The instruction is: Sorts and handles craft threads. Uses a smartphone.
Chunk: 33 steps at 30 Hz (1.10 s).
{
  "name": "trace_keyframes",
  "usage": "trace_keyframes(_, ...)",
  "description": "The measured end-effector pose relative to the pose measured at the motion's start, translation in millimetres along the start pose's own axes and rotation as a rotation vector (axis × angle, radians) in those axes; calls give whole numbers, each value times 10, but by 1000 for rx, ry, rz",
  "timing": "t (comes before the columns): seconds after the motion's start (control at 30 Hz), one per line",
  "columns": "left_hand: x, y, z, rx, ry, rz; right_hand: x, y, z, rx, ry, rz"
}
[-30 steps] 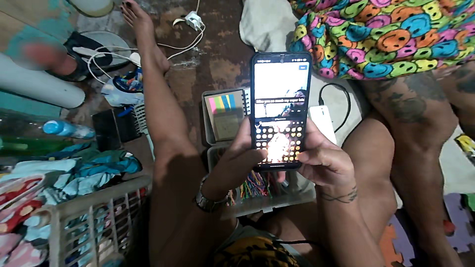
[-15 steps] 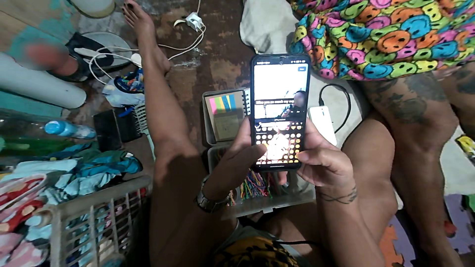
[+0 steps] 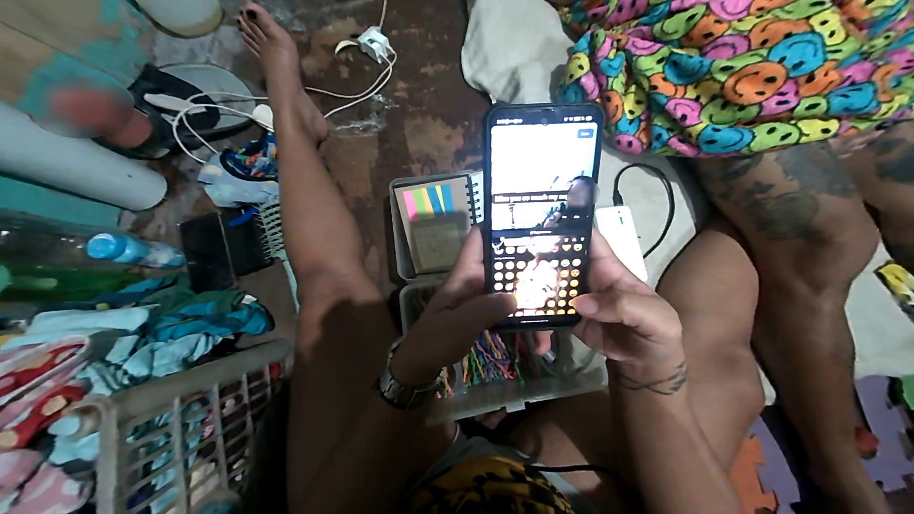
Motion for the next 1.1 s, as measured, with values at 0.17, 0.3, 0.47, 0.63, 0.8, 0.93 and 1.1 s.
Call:
trace_keyframes(0.17, 16, -57, 4, 40, -39, 59, 7, -23, 10, -25, -3, 9)
trace_keyframes(0.3, -14, -62, -3, 45, -47, 59, 3, -30, 16, -23, -1, 11)
trace_keyframes(0.47, -6, -55, 18, -16, 12, 72, 4, -35, 19, 3, 4, 10)
trace_keyframes(0.63, -2, -350, 263, -21, -142, -285, 11, -39, 37, -5, 19, 12)
trace_keyframes(0.8, -22, -40, 10, -13, -14, 44, 3, -38, 34, 7, 29, 6)
trace_keyframes(0.93, -78, 30, -11, 45, 85, 25, 6, -31, 37, 24, 29, 3)
trace_keyframes(1.1, -76, 41, -33, 35, 64, 21, -1, -28, 36, 39, 22, 3)
Point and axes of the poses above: each hand's wrist, its own x-axis away from the middle knuckle, its own z-axis out of the back of the hand, y = z × x, the point moved 7 cm from there along -x, towards the middle knuckle, and after that the axes turned 6 degrees about -y, right-handed, at the moved point
